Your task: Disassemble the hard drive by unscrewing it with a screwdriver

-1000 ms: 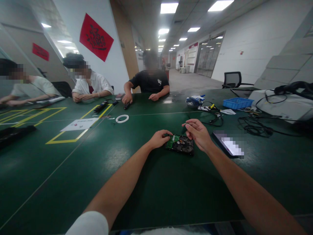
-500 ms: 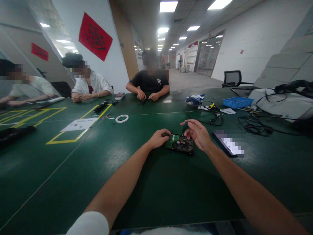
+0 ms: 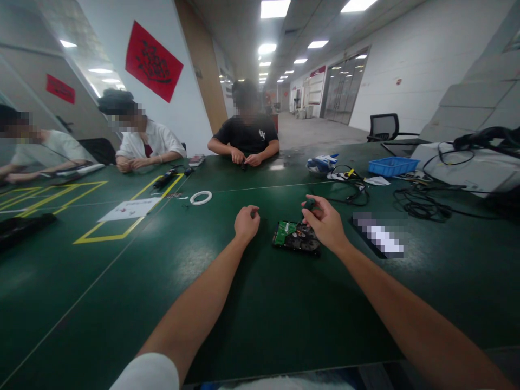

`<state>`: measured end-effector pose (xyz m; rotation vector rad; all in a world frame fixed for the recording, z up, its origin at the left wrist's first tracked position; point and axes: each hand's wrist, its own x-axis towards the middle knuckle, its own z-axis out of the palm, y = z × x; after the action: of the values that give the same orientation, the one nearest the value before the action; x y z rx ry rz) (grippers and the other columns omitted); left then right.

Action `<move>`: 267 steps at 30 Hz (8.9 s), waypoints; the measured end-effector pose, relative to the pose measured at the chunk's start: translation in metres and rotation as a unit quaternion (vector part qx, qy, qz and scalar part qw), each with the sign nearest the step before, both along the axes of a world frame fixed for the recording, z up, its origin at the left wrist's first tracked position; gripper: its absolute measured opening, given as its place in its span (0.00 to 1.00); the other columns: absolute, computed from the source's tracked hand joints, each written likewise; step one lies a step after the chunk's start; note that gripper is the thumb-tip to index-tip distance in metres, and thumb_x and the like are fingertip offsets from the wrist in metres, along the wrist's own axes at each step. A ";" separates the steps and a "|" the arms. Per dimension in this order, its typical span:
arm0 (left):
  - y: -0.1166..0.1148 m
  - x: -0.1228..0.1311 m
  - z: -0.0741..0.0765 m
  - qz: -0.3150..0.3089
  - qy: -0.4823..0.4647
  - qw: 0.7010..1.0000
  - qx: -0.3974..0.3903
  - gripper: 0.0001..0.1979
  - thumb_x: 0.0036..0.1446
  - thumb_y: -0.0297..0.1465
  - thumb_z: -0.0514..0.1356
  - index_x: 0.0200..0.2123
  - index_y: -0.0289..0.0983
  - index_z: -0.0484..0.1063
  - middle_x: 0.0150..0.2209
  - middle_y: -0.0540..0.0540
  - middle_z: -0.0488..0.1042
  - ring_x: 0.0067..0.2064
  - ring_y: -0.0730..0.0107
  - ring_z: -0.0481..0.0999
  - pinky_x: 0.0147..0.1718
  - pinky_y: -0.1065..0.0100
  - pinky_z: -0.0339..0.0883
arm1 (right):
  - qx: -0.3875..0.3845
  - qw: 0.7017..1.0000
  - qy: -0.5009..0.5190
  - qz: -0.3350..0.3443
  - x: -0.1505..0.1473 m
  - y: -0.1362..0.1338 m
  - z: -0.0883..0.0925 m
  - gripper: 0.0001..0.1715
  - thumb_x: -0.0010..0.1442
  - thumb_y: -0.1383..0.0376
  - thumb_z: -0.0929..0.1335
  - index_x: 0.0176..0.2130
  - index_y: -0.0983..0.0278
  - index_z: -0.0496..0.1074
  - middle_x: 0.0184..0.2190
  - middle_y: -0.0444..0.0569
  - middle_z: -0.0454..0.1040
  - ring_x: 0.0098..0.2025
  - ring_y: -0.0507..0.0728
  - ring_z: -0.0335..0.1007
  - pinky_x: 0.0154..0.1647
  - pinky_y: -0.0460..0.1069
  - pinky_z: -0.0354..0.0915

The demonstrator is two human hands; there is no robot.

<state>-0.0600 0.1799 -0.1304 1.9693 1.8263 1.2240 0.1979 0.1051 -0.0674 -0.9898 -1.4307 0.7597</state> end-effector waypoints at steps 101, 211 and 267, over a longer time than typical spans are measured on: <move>-0.031 0.019 0.077 -0.457 0.223 0.843 -0.173 0.04 0.57 0.30 0.64 0.35 0.39 0.80 0.36 0.49 0.79 0.37 0.68 0.76 0.40 0.69 0.64 | 0.036 0.999 0.008 -0.027 -0.001 -0.008 0.007 0.23 0.58 0.57 0.72 0.51 0.60 0.69 0.45 0.50 0.77 0.27 0.51 0.74 0.26 0.48 0.74; -0.041 0.041 0.035 -0.254 0.208 0.939 -0.100 0.35 0.51 0.59 0.63 0.56 0.45 0.72 0.47 0.43 0.68 0.44 0.58 0.74 0.45 0.62 0.68 | 0.116 0.980 -0.103 -0.122 0.004 -0.005 0.000 0.29 0.62 0.55 0.70 0.61 0.55 0.65 0.45 0.50 0.74 0.27 0.53 0.72 0.27 0.52 0.74; -0.050 0.044 0.023 -0.200 0.230 0.951 -0.062 0.28 0.66 0.55 0.50 0.61 0.48 0.69 0.48 0.45 0.68 0.44 0.63 0.74 0.45 0.64 0.69 | 0.218 0.928 -0.252 -0.164 0.012 -0.003 -0.002 0.20 0.67 0.59 0.65 0.57 0.59 0.65 0.52 0.54 0.74 0.42 0.59 0.74 0.42 0.56 0.74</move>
<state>-0.0159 0.1298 -0.1074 2.5343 1.5030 0.5490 0.2100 0.1026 -0.0691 -1.0713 -1.7100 -0.0807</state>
